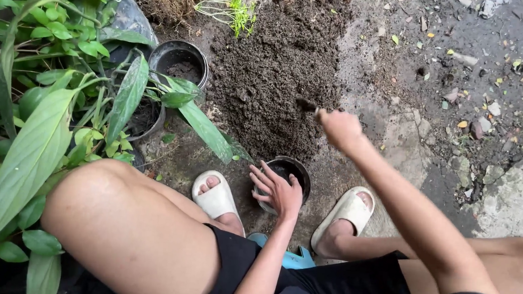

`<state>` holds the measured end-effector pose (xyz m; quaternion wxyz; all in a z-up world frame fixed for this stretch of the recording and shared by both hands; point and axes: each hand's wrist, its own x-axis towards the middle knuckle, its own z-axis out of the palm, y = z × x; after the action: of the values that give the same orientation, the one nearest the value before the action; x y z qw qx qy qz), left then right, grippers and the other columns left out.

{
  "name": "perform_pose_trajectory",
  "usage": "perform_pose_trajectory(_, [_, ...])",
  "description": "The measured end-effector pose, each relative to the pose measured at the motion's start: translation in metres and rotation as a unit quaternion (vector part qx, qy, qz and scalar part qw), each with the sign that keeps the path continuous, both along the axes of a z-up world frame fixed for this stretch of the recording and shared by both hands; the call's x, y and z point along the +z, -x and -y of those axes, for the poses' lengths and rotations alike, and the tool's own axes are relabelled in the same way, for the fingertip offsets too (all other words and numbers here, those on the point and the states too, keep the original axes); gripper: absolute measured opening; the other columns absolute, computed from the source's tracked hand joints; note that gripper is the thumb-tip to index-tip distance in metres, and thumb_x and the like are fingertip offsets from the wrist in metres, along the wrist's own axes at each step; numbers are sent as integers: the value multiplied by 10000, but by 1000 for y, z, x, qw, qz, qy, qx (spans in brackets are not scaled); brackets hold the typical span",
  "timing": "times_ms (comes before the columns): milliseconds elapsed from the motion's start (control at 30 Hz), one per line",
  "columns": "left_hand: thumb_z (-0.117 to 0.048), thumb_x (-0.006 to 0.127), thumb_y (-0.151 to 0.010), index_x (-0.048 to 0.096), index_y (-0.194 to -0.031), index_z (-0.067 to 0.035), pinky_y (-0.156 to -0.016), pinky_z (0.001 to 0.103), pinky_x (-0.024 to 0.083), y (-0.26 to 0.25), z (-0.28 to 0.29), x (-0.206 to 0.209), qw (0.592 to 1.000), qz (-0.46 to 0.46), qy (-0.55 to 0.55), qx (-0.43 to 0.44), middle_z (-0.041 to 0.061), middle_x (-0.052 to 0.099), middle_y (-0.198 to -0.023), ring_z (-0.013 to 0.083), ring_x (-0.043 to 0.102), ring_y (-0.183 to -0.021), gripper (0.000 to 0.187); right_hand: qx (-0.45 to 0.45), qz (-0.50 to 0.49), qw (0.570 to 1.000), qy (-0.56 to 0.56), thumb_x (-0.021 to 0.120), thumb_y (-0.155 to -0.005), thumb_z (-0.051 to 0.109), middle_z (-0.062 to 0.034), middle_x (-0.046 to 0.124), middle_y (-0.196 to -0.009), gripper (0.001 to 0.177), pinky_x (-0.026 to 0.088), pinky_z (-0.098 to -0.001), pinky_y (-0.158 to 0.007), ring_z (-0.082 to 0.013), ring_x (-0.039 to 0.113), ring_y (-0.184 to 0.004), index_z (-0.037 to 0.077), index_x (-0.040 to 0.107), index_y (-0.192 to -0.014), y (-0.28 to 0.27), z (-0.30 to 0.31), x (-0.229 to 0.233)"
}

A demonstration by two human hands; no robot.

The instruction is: Filling small plastic pots with soil using a hand trowel

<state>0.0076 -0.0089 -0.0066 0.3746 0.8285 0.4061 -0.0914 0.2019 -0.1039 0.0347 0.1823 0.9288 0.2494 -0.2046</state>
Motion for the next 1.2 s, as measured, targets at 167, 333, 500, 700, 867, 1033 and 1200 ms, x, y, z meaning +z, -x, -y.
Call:
perform_pose_trajectory(167, [-284, 656, -849, 129, -1605, -47, -1117, 698, 67, 3, -1, 1, 1000, -4, -5, 2, 262, -4, -1676, 397, -44, -1547, 951, 10, 48, 997, 66, 623, -941, 44, -72, 730, -740, 187, 633, -398, -636, -207, 751, -686, 88, 744, -1077, -30, -20, 116])
perform_pose_trajectory(333, [-294, 655, -852, 122, -1606, -56, -1110, 715, 79, 0, -1, -1, 1000, -3, -4, 6, 253, 0, -1678, 393, -44, -1550, 953, -36, 23, 999, 26, 636, -935, 24, -106, 727, -793, 188, 639, -445, -705, -249, 750, -738, 70, 764, -1065, -65, -32, 95])
perform_pose_trajectory(500, [-296, 663, -842, 138, -1597, -50, -1099, 716, 99, 0, 1, -3, 1000, 7, -22, 4, 263, 31, -1669, 394, -4, -1548, 952, -4, -50, 999, 11, 673, -879, -3, -118, 741, -754, 137, 624, -478, -665, -269, 754, -738, 74, 781, -912, -68, -18, -55])
perform_pose_trajectory(700, [-295, 657, -845, 130, -1601, -50, -1115, 685, 76, 3, 3, -7, 1000, -2, -16, -1, 255, 6, -1677, 388, -29, -1547, 954, -11, -23, 994, 105, 632, -937, 53, -60, 725, -750, 114, 632, -422, -681, -223, 735, -716, 98, 736, -951, -75, -16, 75])
perform_pose_trajectory(867, [-294, 661, -844, 133, -1601, -40, -1112, 688, 71, 0, 1, -3, 1000, -2, -18, -1, 265, 33, -1669, 398, -27, -1545, 957, 16, 25, 997, 66, 679, -928, 75, -49, 716, -681, 90, 625, -419, -644, -215, 736, -664, 107, 761, -910, -28, -63, 97])
perform_pose_trajectory(1033, [-291, 645, -848, 147, -1595, -25, -1100, 686, 49, -2, 0, -2, 1000, 14, -25, -5, 282, 35, -1662, 411, -14, -1537, 937, 68, 42, 996, 37, 637, -961, 90, -13, 646, -613, 154, 582, -280, -510, -141, 625, -527, 81, 741, -847, -3, -86, -39])
perform_pose_trajectory(1200, [-274, 631, -884, 95, -1606, -36, -1105, 683, 16, 2, -3, 2, 1000, 4, 14, -2, 270, -13, -1666, 397, -79, -1540, 930, 49, 40, 998, 30, 675, -949, 124, -14, 673, -614, 178, 614, -344, -553, -148, 659, -562, 125, 771, -798, -29, -74, 8])
